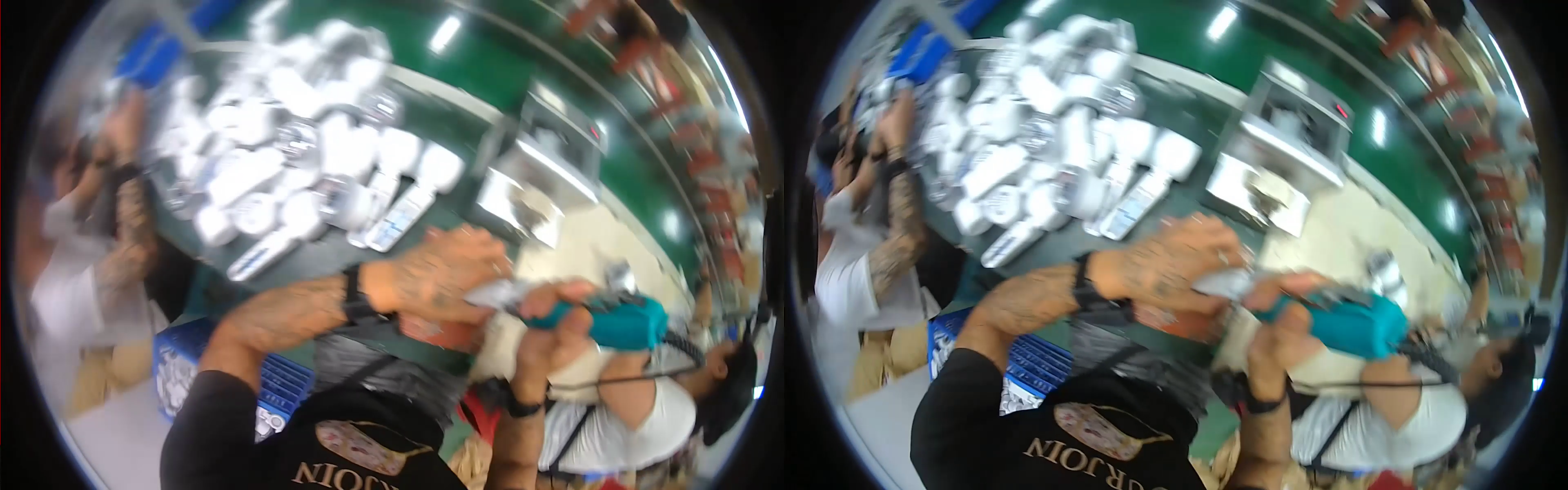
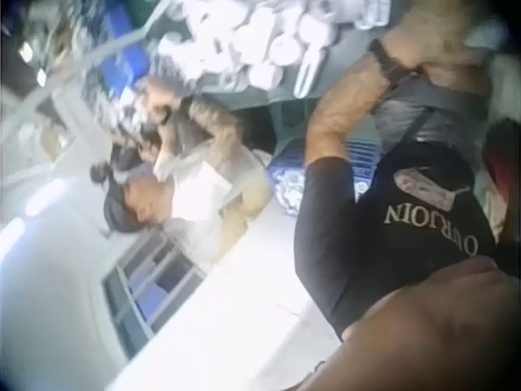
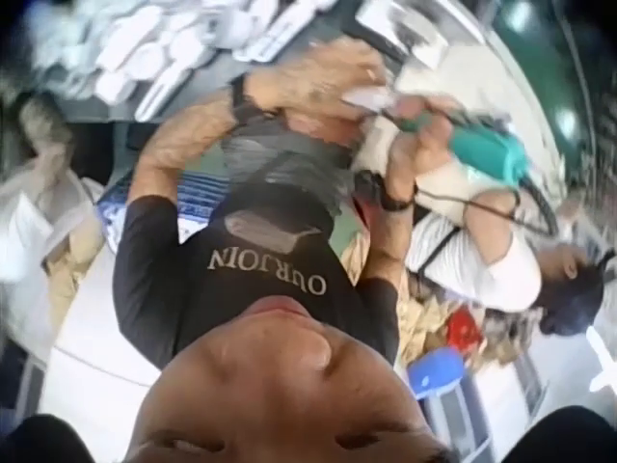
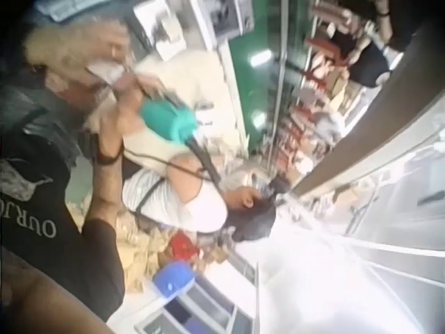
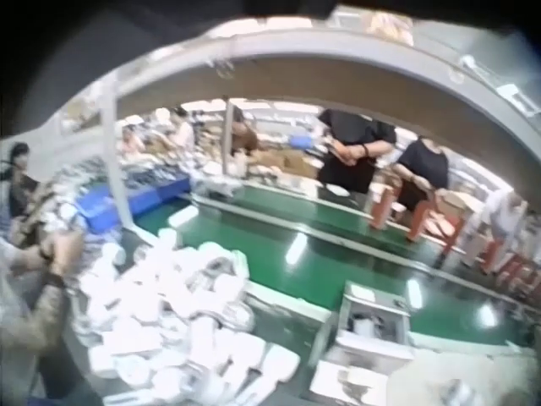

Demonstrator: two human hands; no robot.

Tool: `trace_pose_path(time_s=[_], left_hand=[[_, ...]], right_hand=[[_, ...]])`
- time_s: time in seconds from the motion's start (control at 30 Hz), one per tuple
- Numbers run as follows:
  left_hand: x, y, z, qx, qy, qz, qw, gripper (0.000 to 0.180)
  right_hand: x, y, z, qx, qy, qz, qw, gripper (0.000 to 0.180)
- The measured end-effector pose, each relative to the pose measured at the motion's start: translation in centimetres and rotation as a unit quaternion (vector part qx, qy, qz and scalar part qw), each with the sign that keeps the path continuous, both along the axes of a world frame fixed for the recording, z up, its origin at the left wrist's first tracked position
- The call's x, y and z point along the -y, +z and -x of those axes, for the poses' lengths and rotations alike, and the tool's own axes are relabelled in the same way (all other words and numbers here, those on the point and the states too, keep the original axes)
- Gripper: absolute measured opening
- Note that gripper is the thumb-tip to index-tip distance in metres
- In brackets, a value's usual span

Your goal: The person picks up a handheld fan, fits a component into it, and uses a power screwdriver to fasten a screw. They then pick up another fan, insert a circuit board, and place the unit on the work surface.

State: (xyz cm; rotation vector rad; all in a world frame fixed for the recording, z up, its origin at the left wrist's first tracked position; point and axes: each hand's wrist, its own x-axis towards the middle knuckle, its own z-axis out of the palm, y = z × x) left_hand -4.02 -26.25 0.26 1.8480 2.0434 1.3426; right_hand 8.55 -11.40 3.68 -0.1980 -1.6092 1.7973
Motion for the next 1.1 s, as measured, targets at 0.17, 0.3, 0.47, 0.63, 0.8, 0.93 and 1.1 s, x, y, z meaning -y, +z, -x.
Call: trace_pose_path(time_s=[0.17, 0.3, 0.47, 0.63, 0.8, 0.93, 1.1], left_hand=[[1.8, 1.7, -2.1, -0.024, 0.103, 0.012, 0.994, 0.051], [9.8, 8.2, 0.7, 0.079, 0.329, -0.028, 0.941, 0.051], [22.8, 7.8, 8.5, 0.058, 0.616, 0.014, 0.786, 0.05], [30.5, 4.6, 14.3, -0.14, 0.664, 0.183, 0.711, 0.047], [17.9, 10.1, 10.5, -0.277, 0.599, 0.077, 0.747, 0.039], [-0.5, 13.0, 0.8, 0.09, 0.277, -0.04, 0.956, 0.032], [-22.1, 4.2, -6.2, 0.06, 0.079, 0.025, 0.995, 0.048]], right_hand=[[0.4, 4.5, -3.1, -0.133, 0.014, 0.073, 0.988, 0.054], [0.9, 6.0, -5.2, -0.227, -0.024, 0.049, 0.972, 0.066], [0.2, 4.5, -7.5, -0.077, -0.107, -0.026, 0.991, 0.065], [-1.6, 3.2, -9.0, -0.037, -0.108, -0.079, 0.99, 0.069], [-3.2, 1.8, -10.2, -0.057, -0.047, -0.061, 0.995, 0.067], [-3.0, 2.7, -11.1, -0.029, -0.053, -0.023, 0.998, 0.066], [-1.9, 3.7, -11.9, 0.004, -0.02, -0.002, 1.0, 0.067]])
